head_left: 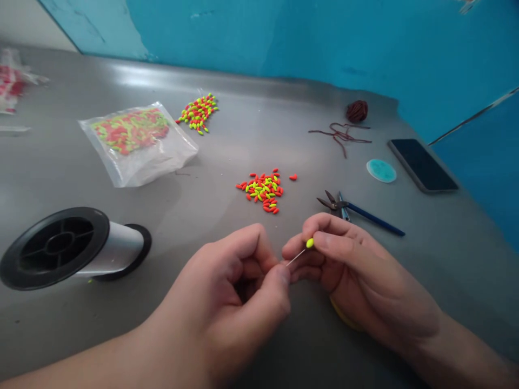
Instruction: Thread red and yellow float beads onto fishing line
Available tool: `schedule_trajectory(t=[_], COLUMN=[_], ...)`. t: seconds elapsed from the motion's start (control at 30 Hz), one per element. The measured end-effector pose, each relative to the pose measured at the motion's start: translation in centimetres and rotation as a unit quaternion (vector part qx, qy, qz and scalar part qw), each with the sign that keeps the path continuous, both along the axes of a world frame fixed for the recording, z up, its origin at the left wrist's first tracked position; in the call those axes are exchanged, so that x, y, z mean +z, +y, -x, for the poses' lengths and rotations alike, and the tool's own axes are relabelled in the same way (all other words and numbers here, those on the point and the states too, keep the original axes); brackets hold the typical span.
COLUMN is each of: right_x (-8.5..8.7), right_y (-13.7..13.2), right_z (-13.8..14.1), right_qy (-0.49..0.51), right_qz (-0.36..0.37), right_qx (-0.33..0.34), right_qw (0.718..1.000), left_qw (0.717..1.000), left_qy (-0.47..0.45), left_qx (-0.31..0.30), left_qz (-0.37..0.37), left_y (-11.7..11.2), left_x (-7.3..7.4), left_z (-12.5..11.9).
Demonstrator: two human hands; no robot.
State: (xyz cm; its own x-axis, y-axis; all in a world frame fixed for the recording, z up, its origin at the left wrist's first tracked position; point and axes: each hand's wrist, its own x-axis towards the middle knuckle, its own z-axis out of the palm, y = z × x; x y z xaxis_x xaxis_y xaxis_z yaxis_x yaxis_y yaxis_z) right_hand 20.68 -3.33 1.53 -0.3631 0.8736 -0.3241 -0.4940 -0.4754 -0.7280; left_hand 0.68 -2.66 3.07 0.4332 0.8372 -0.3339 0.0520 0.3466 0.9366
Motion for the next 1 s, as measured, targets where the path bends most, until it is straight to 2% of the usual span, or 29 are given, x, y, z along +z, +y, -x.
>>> schedule_trajectory(t=[0.33, 0.77, 1.0], right_x=[0.19, 0.1, -0.05], right_y=[-0.07, -0.04, -0.27], right_z=[-0.14, -0.17, -0.24], right_qy=[-0.028, -0.042, -0.096], right_qz=[-0.012, -0.016, -0.066], right_qx=[-0.003, -0.008, -0.019], right_qw=[1.0, 0.999, 0.993], left_qw=[1.0, 1.0, 1.0], left_qy=[0.014, 0.016, 0.017], left_qx=[-0.021, -0.016, -0.02], left_qz=[-0.008, -0.012, -0.015], left_y=[-0.2, -0.11, -0.24], left_x=[-0.46, -0.63, -0.8], left_z=[0.16, 0.08, 0.34])
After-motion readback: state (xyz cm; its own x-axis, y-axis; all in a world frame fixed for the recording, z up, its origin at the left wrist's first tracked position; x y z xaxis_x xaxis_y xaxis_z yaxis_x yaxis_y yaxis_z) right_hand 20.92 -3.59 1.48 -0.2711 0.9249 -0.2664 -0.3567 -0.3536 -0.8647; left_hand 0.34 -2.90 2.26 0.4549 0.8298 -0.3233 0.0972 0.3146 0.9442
